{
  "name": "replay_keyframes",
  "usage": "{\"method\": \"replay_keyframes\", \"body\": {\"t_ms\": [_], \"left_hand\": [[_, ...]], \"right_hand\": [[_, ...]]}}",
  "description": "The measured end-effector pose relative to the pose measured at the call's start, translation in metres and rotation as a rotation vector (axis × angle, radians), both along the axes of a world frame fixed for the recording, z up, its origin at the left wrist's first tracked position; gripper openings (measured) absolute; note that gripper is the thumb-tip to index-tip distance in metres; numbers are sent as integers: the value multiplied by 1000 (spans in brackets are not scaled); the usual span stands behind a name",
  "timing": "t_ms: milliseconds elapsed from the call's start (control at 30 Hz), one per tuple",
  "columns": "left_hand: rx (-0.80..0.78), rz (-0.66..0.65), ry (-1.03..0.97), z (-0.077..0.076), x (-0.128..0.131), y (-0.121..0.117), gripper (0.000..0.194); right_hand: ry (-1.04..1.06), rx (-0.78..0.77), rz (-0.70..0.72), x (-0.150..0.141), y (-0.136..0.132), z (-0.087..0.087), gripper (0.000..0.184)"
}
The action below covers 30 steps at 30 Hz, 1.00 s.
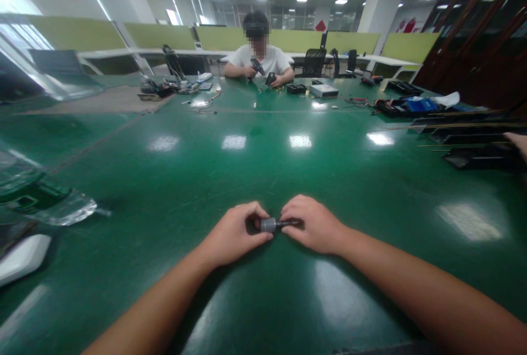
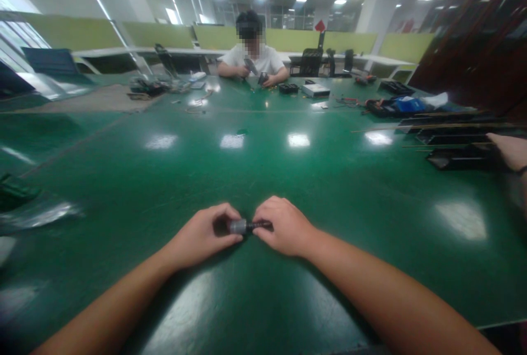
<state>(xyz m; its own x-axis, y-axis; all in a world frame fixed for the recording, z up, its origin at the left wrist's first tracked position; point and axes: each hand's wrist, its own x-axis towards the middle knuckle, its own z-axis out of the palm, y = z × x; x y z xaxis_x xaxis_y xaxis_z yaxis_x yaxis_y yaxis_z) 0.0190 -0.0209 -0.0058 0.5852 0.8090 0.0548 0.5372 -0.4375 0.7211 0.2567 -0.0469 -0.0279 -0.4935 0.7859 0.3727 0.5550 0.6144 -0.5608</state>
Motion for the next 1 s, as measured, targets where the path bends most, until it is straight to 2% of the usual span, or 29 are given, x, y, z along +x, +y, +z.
{"method": "replay_keyframes", "body": {"t_ms": [1000], "left_hand": [[-4,4,-7,3,0,-1,19]], "right_hand": [[-23,-17,-9,7,-2,1,11]]}}
